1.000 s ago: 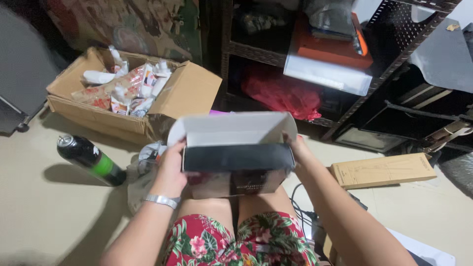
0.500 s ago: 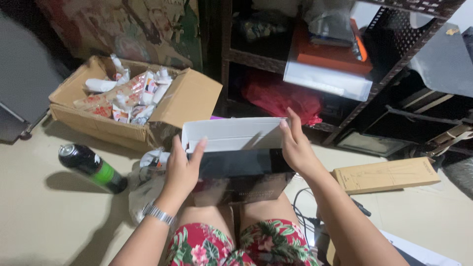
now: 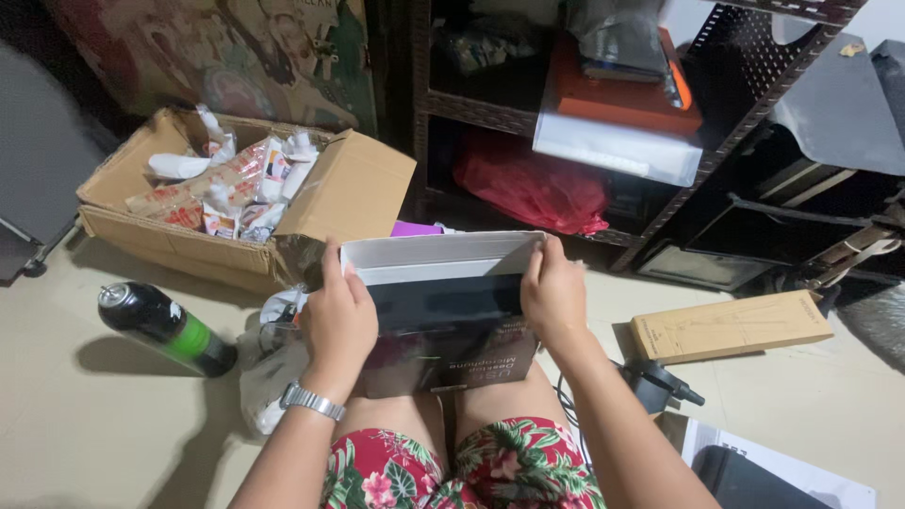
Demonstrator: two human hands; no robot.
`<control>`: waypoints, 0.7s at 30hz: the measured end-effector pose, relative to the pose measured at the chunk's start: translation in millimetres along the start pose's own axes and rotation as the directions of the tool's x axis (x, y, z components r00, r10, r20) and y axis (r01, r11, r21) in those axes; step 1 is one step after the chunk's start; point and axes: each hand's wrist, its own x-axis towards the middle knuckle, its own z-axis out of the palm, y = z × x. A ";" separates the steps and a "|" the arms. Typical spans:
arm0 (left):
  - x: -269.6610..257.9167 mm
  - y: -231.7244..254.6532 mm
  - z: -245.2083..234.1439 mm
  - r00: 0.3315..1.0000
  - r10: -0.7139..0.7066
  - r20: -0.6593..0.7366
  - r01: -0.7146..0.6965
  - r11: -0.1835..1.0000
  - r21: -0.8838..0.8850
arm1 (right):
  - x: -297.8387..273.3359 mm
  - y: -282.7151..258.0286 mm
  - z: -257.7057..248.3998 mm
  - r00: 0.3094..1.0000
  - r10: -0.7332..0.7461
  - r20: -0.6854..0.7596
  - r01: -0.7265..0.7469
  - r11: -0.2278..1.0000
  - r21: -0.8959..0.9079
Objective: The person sits on the floor and removes various items from a cardboard box and a nearby shelf, including a power adapter, a microphone box, and other packaged goods. They place these items on the floor and then move a large box to a desk, continuing to sort through its contents.
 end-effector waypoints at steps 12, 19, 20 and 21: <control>10.7 -3.0 18.2 0.992 -0.012 -0.129 -0.010 0.985 -0.171 | -1.8 -16.2 7.4 0.992 -0.006 -0.129 0.037 0.969 0.244; 11.6 -21.6 34.6 0.978 0.033 -0.208 -0.121 0.897 -0.426 | -7.0 12.9 8.3 0.971 -0.191 -0.143 0.231 0.900 0.370; 13.4 -25.6 38.6 0.985 0.011 -0.171 -0.087 0.893 -0.441 | -10.9 16.8 10.8 0.985 -0.138 -0.107 0.172 0.880 0.442; 17.3 -29.9 42.9 0.985 0.047 -0.168 -0.108 0.920 -0.377 | -16.2 18.8 14.5 0.994 -0.088 -0.066 0.110 0.853 0.510</control>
